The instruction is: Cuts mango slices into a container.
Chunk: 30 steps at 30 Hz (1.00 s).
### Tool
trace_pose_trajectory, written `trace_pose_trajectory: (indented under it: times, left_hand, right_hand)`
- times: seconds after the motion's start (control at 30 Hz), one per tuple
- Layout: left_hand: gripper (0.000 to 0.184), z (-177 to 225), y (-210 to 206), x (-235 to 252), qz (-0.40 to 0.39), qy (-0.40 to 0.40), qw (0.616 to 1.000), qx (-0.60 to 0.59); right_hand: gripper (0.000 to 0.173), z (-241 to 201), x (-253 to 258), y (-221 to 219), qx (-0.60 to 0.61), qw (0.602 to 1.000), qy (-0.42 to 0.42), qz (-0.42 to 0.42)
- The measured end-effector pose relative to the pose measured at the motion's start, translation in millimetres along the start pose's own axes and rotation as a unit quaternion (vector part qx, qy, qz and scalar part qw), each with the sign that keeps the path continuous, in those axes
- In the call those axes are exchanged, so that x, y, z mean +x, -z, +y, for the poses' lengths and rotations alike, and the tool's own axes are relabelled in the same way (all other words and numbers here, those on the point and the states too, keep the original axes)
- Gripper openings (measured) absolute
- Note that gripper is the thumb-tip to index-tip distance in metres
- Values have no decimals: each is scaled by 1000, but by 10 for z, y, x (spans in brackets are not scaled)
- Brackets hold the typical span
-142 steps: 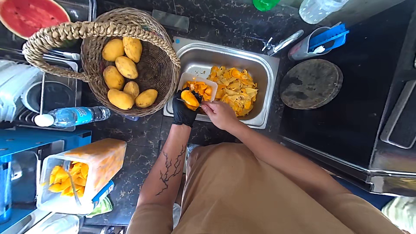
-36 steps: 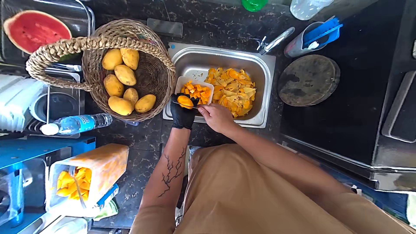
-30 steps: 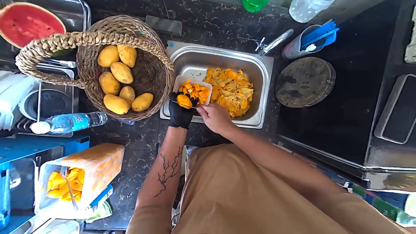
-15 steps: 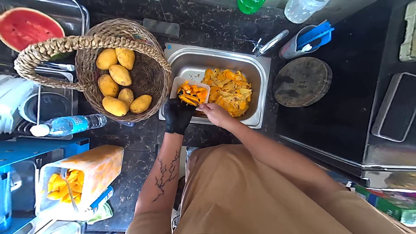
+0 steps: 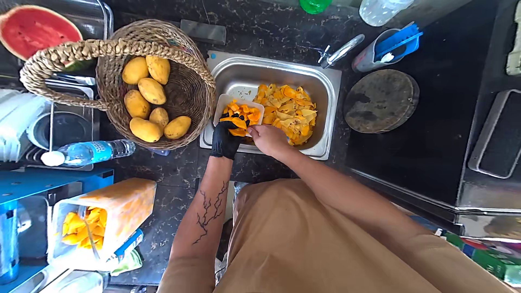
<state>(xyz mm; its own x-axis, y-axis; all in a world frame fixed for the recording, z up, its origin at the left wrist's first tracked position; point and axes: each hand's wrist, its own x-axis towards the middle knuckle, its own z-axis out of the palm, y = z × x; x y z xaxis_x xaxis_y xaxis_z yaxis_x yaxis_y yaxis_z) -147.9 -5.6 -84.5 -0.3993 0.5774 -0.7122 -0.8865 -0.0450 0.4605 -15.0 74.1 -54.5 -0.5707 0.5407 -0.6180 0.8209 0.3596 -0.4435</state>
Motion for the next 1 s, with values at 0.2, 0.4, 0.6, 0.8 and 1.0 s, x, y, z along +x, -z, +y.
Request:
trace_pose_trajectory:
  times: [0.2, 0.4, 0.6, 0.8, 1.0]
  left_hand:
    - [33, 0, -38, -5, 9, -7, 1000, 9]
    - [26, 87, -380, -250, 135, 2, 989, 69]
    - [29, -67, 21, -49, 93, -22, 985, 142]
    - [17, 1, -387, -402, 102, -23, 986, 133]
    - [18, -76, 46, -112, 58, -5, 996, 71]
  right_hand:
    - [54, -48, 83, 60, 11, 998, -38, -43]
    - [63, -56, 211, 129, 76, 988, -71, -116]
    - [57, 163, -77, 338, 157, 986, -3, -58]
    - [39, 143, -336, 143, 59, 981, 172, 72]
    - [47, 325, -43, 166, 24, 996, 73, 49]
